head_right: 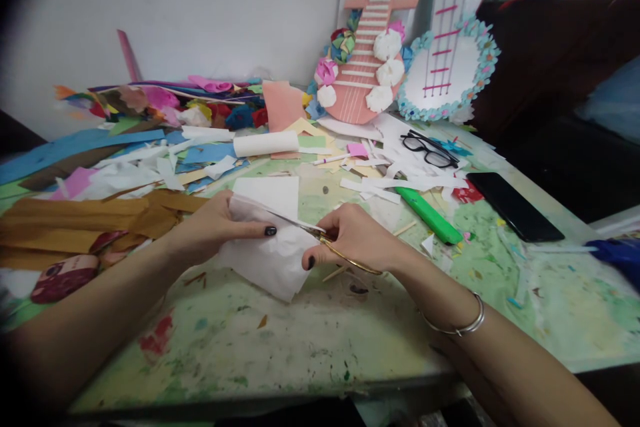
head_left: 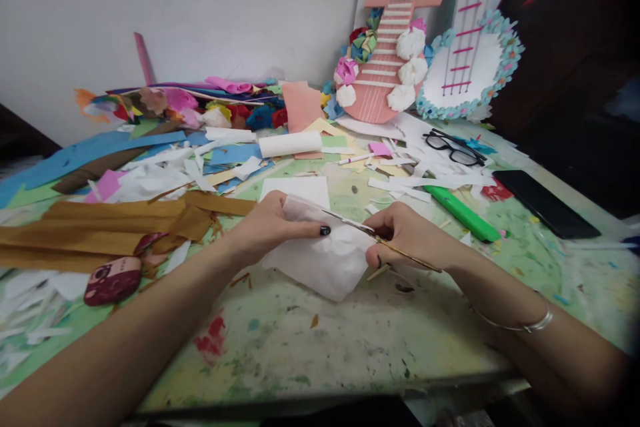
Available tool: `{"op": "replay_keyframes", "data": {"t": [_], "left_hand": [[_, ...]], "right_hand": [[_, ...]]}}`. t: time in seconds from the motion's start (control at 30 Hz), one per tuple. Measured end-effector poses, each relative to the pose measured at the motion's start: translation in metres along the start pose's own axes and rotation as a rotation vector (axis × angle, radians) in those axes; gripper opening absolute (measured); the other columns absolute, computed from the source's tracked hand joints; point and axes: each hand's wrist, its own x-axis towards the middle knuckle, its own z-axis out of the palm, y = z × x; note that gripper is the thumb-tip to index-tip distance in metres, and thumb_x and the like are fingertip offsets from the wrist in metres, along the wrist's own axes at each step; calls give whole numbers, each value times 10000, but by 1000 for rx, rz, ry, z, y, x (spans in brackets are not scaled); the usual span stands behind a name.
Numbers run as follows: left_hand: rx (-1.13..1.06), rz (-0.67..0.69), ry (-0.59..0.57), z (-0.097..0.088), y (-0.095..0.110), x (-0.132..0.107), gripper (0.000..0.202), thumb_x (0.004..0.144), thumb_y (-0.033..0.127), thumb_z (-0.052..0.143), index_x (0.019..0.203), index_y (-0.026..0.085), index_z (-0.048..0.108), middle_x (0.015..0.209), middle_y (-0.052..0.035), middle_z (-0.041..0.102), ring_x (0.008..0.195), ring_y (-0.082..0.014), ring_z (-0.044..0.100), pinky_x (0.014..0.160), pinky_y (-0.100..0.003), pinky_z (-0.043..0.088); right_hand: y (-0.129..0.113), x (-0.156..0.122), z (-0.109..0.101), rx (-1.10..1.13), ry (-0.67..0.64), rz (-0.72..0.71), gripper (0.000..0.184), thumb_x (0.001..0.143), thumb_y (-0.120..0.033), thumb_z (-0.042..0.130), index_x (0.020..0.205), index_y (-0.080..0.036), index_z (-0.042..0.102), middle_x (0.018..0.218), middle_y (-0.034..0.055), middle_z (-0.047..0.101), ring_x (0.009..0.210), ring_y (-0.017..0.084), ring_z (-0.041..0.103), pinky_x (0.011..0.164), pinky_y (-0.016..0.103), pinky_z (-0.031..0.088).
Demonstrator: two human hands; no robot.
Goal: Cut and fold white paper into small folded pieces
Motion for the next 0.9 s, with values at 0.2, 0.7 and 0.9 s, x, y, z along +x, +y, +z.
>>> {"op": "replay_keyframes", "data": {"t": [0.2,0.7,0.9], "left_hand": [[0,-5,11,0,-1,0,371,557,310,851,857,132,726,829,-73,738,700,-179,660,624,-264,520],[-78,-32,11,4,0,0,350,545,286,861,838,151,724,827,-54,739,686,-152,657,622,-246,528],[-64,-31,-6,4,-3,0,342,549,285,856,843,158,739,799,-51,738,671,-157,655,620,-252,524]], "right_hand": [[-3,0,1,-14,6,45,404,640,-501,732,628,-113,619,490,-48,393,478,63,297,411,204,201],[-4,0,3,-1,28,117,278,636,-378,740,626,-123,629,443,-59,418,425,50,323,386,188,214],[-6,-2,4,61,48,71,381,600,-449,759,552,-140,541,510,-55,349,478,55,257,415,214,166]]}}
